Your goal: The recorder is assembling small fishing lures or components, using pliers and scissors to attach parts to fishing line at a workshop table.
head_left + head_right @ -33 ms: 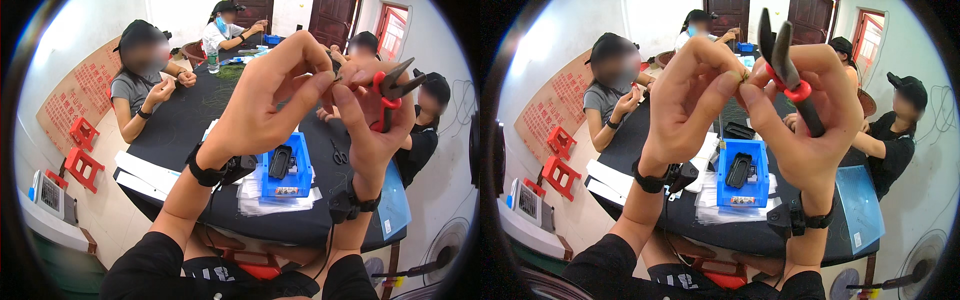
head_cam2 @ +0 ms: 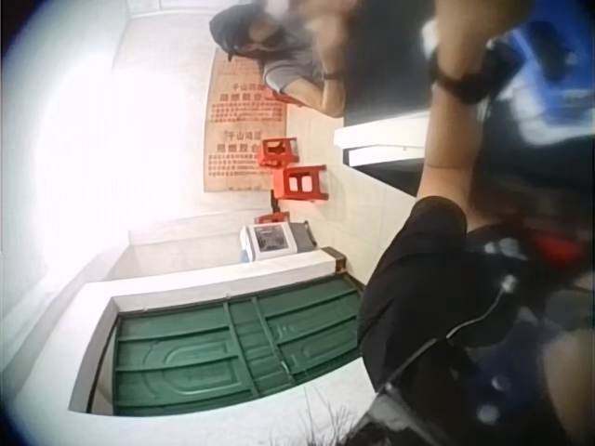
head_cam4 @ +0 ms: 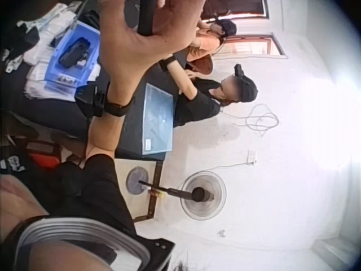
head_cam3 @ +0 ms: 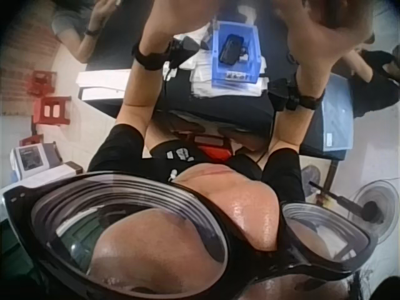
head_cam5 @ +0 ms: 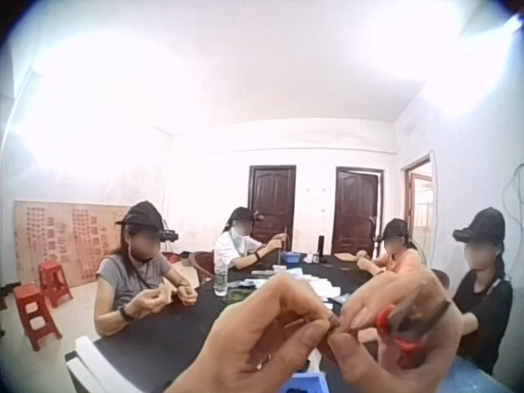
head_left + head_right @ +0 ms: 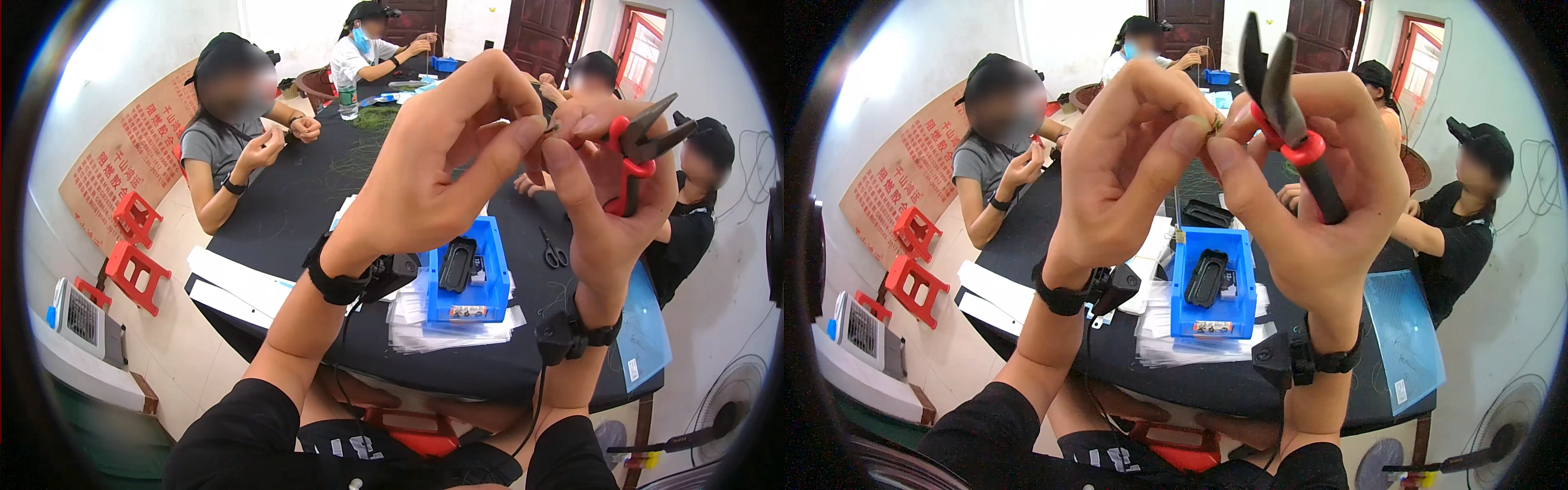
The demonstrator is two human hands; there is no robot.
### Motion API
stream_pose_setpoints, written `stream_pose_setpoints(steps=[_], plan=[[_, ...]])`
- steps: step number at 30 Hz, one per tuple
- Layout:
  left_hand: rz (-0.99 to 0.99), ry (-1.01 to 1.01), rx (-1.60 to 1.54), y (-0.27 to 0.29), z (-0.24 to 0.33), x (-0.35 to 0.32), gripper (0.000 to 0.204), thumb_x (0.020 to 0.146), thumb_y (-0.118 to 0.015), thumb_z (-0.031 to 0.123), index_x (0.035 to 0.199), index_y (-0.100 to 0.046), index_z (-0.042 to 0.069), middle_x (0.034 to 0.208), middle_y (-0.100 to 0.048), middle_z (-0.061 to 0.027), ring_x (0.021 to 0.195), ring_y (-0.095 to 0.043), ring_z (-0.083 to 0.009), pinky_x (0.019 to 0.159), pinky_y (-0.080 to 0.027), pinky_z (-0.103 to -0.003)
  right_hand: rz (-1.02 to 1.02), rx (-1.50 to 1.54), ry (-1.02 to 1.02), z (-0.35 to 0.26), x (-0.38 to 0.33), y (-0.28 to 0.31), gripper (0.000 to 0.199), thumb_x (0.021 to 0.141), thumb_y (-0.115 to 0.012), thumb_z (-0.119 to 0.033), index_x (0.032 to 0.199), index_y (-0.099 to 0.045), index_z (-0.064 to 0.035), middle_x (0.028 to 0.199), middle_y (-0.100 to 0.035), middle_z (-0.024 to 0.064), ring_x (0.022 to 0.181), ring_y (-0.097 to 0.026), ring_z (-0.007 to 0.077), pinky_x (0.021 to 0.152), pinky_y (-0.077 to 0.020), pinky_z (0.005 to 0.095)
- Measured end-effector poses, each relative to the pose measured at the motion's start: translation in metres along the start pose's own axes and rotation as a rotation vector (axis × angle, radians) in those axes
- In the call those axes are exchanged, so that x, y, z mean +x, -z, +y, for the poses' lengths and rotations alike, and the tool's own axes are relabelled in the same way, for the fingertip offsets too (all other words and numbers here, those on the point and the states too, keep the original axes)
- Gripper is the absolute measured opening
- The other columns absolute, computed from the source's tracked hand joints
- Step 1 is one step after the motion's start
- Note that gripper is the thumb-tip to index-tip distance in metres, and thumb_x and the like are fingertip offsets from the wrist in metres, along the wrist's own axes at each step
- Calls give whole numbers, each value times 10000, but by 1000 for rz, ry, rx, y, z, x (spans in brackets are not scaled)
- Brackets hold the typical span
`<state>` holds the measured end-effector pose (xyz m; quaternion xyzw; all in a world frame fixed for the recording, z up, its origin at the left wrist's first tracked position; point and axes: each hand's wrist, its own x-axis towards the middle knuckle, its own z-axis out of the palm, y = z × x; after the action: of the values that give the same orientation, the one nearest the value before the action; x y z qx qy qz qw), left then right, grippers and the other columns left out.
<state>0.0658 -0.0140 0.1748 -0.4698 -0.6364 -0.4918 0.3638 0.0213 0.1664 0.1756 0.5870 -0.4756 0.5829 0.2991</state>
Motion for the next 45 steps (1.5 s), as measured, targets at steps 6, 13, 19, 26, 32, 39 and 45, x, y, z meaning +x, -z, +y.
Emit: stream_pose_setpoints(steps=[6, 13, 19, 26, 32, 39, 45], plan=[[34, 28, 6, -2, 0, 0, 109, 1057, -543, 45, 1129, -554, -37, 1047, -597, -75, 915, -609, -103, 811, -522, -264, 21, 45, 32, 1, 2, -1, 284, 874, -682, 88, 1130, -588, 6, 1080, -659, 127, 1007, -646, 201, 1029, -510, 439], [34, -2, 88, 2, 2, 1, 109, 1052, -554, 38, 1138, -564, -29, 1049, -598, -64, 918, -594, -90, 818, -497, -242, 40, 12, -29, -3, 1, -2, 314, 867, -718, 97, 1137, -593, -4, 1066, -682, 143, 1069, -664, 234, 1042, -512, 458], [21, -8, 100, 4, 2, 1, 114, 1048, -557, 22, 1146, -564, -35, 1065, -604, -73, 937, -612, -103, 827, -516, -251, 55, -42, 7, -2, 2, -3, 317, 859, -751, 113, 1120, -607, 3, 1055, -699, 143, 1058, -685, 234, 1023, -534, 449], [1, -10, 41, 3, 0, 2, 117, 1049, -541, 8, 1147, -552, -55, 1061, -600, -96, 923, -661, -148, 799, -574, -294, 96, -46, -18, -3, 1, -7, 270, 863, -752, 115, 1072, -618, 6, 1020, -687, 120, 988, -685, 204, 999, -550, 436], [-15, 22, 28, 5, 2, 1, 117, 1059, -535, 30, 1141, -552, -51, 1035, -614, -96, 903, -666, -151, 790, -571, -289, 83, -25, -14, -1, 2, -7, 259, 876, -747, 99, 1070, -610, -2, 1006, -676, 105, 970, -672, 191, 1007, -535, 422], [-6, -4, -14, 5, -1, 2, 117, 1069, -521, 51, 1128, -546, -47, 992, -649, -115, 856, -682, -156, 780, -572, -286, 88, 37, -33, 1, 0, -7, 267, 893, -723, 79, 1111, -596, -9, 1015, -680, 111, 984, -664, 191, 1011, -519, 404], [12, 1, -7, 5, -2, 1, 116, 1068, -526, 51, 1130, -550, -44, 979, -652, -109, 847, -675, -147, 778, -569, -282, 44, 190, -133, -4, 1, -2, 227, 918, -672, 49, 1130, -611, -6, 1054, -683, 125, 995, -660, 205, 968, -520, 395]])
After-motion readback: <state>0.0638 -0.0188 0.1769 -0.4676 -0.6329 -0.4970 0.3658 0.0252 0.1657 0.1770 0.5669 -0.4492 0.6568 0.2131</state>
